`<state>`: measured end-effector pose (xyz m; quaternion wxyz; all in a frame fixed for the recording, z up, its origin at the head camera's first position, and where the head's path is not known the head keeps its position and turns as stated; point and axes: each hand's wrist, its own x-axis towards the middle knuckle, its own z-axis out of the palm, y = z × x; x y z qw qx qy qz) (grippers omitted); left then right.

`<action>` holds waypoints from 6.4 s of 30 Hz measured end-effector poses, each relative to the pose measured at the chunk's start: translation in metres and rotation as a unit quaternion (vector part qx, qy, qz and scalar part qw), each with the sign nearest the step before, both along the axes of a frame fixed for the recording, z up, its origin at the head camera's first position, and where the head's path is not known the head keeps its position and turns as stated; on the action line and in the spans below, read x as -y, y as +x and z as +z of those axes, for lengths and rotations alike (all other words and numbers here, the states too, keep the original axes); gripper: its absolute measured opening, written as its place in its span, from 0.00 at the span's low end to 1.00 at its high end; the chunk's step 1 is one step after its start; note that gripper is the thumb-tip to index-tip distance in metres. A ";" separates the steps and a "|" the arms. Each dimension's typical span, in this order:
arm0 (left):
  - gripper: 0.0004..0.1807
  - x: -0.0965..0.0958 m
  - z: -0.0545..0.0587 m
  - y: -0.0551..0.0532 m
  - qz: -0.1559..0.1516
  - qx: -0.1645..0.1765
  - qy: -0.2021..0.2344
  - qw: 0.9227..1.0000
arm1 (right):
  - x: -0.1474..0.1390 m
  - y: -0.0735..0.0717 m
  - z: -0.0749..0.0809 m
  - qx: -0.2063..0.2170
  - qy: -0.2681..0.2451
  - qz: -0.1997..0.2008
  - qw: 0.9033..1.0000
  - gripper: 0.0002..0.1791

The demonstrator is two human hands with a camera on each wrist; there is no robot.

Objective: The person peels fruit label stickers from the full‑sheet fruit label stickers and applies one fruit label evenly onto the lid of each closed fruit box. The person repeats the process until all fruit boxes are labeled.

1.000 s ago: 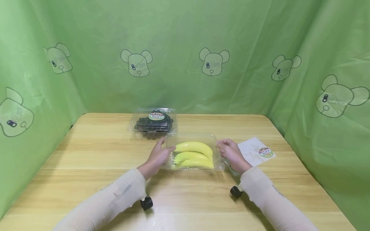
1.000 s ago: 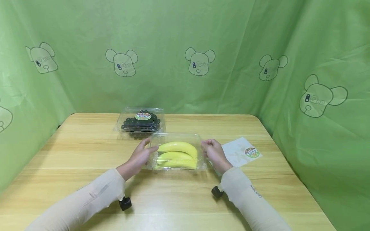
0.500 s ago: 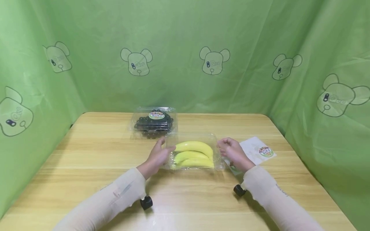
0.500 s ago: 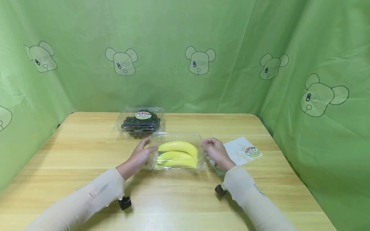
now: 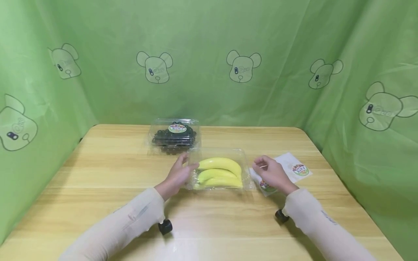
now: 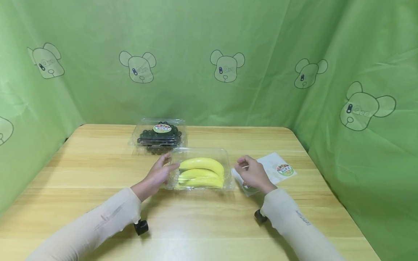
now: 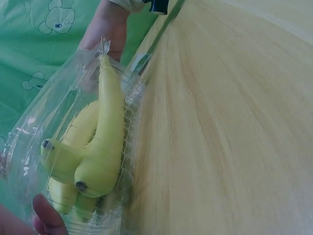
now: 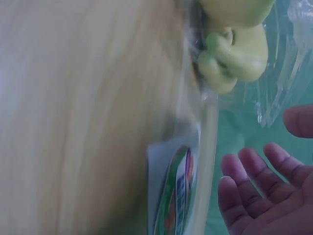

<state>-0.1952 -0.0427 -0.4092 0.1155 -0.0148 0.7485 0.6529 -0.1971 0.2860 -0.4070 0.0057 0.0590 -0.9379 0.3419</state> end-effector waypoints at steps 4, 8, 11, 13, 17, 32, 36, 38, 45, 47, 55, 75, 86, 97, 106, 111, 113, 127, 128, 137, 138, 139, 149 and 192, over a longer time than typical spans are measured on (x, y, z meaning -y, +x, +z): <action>0.43 0.000 0.000 -0.001 0.000 0.002 0.003 1.000 | -0.008 0.002 -0.001 -0.028 0.039 0.028 0.998 0.18; 0.43 -0.001 -0.001 -0.002 0.001 0.003 0.001 1.000 | -0.017 0.003 -0.001 -0.040 0.070 0.053 0.995 0.19; 0.42 -0.001 -0.001 -0.003 0.000 0.005 0.001 1.000 | -0.024 0.005 -0.002 -0.030 0.088 0.068 0.993 0.23; 0.42 -0.001 -0.001 -0.003 -0.002 0.005 -0.001 1.000 | -0.029 0.005 -0.003 -0.022 0.102 0.077 0.992 0.26; 0.42 0.000 -0.002 -0.002 -0.005 0.002 -0.004 1.000 | -0.037 0.007 -0.008 -0.008 0.134 0.089 0.987 0.35; 0.43 0.000 -0.001 -0.002 -0.003 -0.001 -0.010 1.000 | -0.045 0.011 -0.016 0.000 0.164 0.120 0.979 0.46; 0.43 0.001 -0.001 -0.003 -0.002 0.000 -0.007 1.000 | -0.045 0.010 -0.016 0.000 0.166 0.118 0.979 0.46; 0.42 0.001 -0.002 -0.003 -0.002 -0.001 -0.007 1.000 | -0.045 0.009 -0.017 0.000 0.166 0.117 0.979 0.46; 0.43 0.000 -0.001 -0.003 0.002 0.001 -0.003 1.000 | -0.047 0.009 -0.017 0.009 0.155 0.105 0.982 0.45; 0.43 0.000 -0.002 -0.003 0.002 0.002 -0.002 1.000 | -0.048 0.009 -0.017 0.007 0.156 0.101 0.983 0.44; 0.43 0.000 -0.003 -0.003 0.000 0.004 0.003 1.000 | -0.049 0.011 -0.018 -0.001 0.149 0.093 0.985 0.42; 0.43 -0.001 0.002 -0.001 0.003 -0.004 -0.017 1.000 | -0.044 0.015 -0.012 -0.022 0.139 0.075 0.987 0.36; 0.44 -0.008 0.010 -0.004 0.043 -0.093 -0.122 0.987 | -0.045 0.015 -0.010 -0.026 0.125 0.069 0.989 0.36; 0.26 -0.014 0.023 -0.008 -0.056 -0.258 -0.279 0.923 | -0.045 0.018 -0.007 -0.032 0.124 0.059 0.990 0.36; 0.30 -0.026 0.046 -0.005 -0.150 -0.219 -0.356 0.896 | -0.044 0.021 -0.002 -0.034 0.120 0.059 0.990 0.36; 0.29 -0.040 0.053 -0.002 -0.218 -0.218 -0.389 0.868 | -0.043 0.021 -0.002 -0.036 0.118 0.062 0.990 0.36; 0.25 -0.047 0.055 0.000 -0.238 -0.225 -0.395 0.858 | -0.043 0.021 -0.002 -0.037 0.117 0.063 0.990 0.35; 0.21 -0.105 0.056 0.014 -0.327 -0.265 -0.316 0.850 | -0.044 0.022 0.006 -0.029 0.105 0.068 0.992 0.36; 0.22 -0.110 0.055 0.016 -0.326 -0.259 -0.301 0.858 | -0.045 0.022 0.006 -0.028 0.104 0.067 0.992 0.36; 0.31 -0.146 0.051 0.030 -0.220 -0.119 -0.119 0.961 | -0.051 0.021 0.006 -0.049 0.110 0.077 0.990 0.35; 0.32 -0.150 0.050 0.031 -0.208 -0.099 -0.093 0.969 | -0.051 0.021 0.006 -0.048 0.108 0.078 0.990 0.35; 0.32 -0.154 0.050 0.031 -0.199 -0.079 -0.072 0.974 | -0.051 0.022 0.007 -0.049 0.107 0.079 0.990 0.35; 0.36 -0.198 0.042 0.046 -0.139 0.021 0.043 0.989 | -0.052 0.025 0.008 -0.058 0.085 0.093 0.990 0.27; 0.32 -0.235 0.016 0.041 -0.036 0.075 0.229 0.970 | -0.067 0.032 0.011 -0.070 0.070 0.087 0.991 0.24</action>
